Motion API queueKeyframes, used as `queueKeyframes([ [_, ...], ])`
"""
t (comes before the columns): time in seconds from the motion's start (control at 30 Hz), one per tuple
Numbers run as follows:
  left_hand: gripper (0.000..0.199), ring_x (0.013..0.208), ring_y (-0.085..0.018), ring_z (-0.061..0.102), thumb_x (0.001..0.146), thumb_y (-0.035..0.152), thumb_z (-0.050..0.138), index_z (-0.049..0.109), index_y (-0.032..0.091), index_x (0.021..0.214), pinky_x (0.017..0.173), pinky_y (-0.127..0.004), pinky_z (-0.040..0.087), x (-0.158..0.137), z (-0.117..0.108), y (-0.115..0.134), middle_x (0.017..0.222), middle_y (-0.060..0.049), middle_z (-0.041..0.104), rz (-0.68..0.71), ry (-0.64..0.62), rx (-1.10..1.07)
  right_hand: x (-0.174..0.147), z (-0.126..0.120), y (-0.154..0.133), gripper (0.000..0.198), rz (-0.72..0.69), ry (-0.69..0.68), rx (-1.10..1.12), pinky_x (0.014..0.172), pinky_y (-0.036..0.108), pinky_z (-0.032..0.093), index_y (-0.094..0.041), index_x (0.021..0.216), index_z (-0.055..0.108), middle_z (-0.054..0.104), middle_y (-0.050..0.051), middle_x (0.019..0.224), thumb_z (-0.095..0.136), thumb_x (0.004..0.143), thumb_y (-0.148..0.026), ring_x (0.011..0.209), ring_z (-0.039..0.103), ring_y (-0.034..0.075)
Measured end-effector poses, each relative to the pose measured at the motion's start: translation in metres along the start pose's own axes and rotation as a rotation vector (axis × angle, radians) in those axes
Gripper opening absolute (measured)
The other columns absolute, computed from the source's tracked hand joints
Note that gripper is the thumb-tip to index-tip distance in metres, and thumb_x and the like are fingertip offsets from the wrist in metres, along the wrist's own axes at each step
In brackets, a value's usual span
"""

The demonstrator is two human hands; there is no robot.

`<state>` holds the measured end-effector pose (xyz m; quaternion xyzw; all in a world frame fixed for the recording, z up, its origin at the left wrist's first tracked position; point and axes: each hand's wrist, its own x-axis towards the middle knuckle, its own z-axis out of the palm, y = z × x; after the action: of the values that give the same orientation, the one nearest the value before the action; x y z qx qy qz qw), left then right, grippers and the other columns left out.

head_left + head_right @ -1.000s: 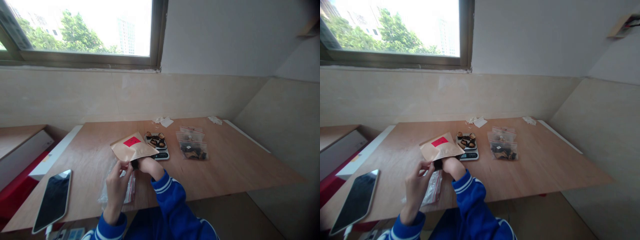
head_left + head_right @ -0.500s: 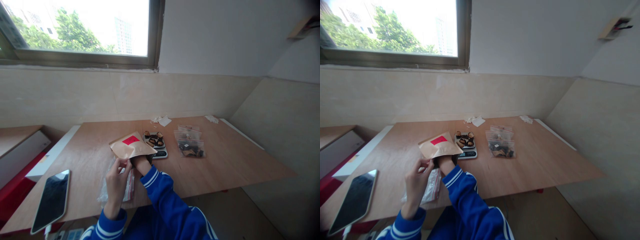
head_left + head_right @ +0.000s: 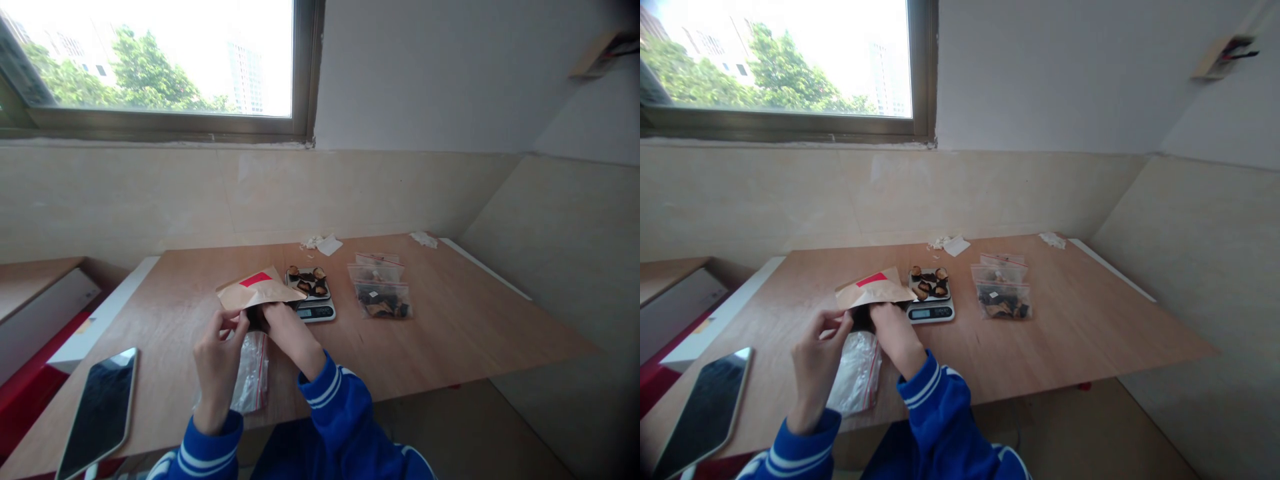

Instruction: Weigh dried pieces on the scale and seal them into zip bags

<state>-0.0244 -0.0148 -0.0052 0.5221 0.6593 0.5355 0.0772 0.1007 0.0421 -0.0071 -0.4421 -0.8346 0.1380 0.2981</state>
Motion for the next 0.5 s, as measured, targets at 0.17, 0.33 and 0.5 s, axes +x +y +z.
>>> queueKeyframes([
  [0.17,0.03,0.064,-0.016,0.065,0.081,0.049,0.059,0.066,0.021,0.086,0.067,-0.027,0.052,0.019,0.001,0.0,0.068,0.001,0.066,0.04,0.013,0.034,-0.028,-0.039,-0.011,0.013,0.049,0.238,0.097,0.08,0.03,0.053,-0.018,0.093,0.062,0.067,0.006,0.092,0.052,0.09,-0.01,0.089,0.065,0.02],
  [0.33,0.03,0.065,-0.017,0.064,0.083,0.049,0.058,0.067,0.021,0.087,0.063,-0.027,0.048,0.044,0.003,0.005,0.071,-0.001,0.065,0.064,0.062,0.101,-0.026,-0.037,0.042,0.013,0.177,0.526,0.288,0.08,0.03,0.052,-0.019,0.101,0.06,0.068,0.006,0.097,0.058,0.089,-0.024,0.087,0.064,0.018],
  [0.5,0.031,0.065,-0.016,0.063,0.083,0.049,0.058,0.067,0.02,0.088,0.063,-0.027,0.049,0.051,0.001,0.004,0.071,-0.001,0.064,0.078,0.081,0.091,0.023,-0.014,0.105,0.01,0.138,0.287,0.041,0.084,0.034,0.048,-0.017,0.096,0.063,0.069,0.008,0.096,0.059,0.087,-0.018,0.094,0.061,0.022],
])
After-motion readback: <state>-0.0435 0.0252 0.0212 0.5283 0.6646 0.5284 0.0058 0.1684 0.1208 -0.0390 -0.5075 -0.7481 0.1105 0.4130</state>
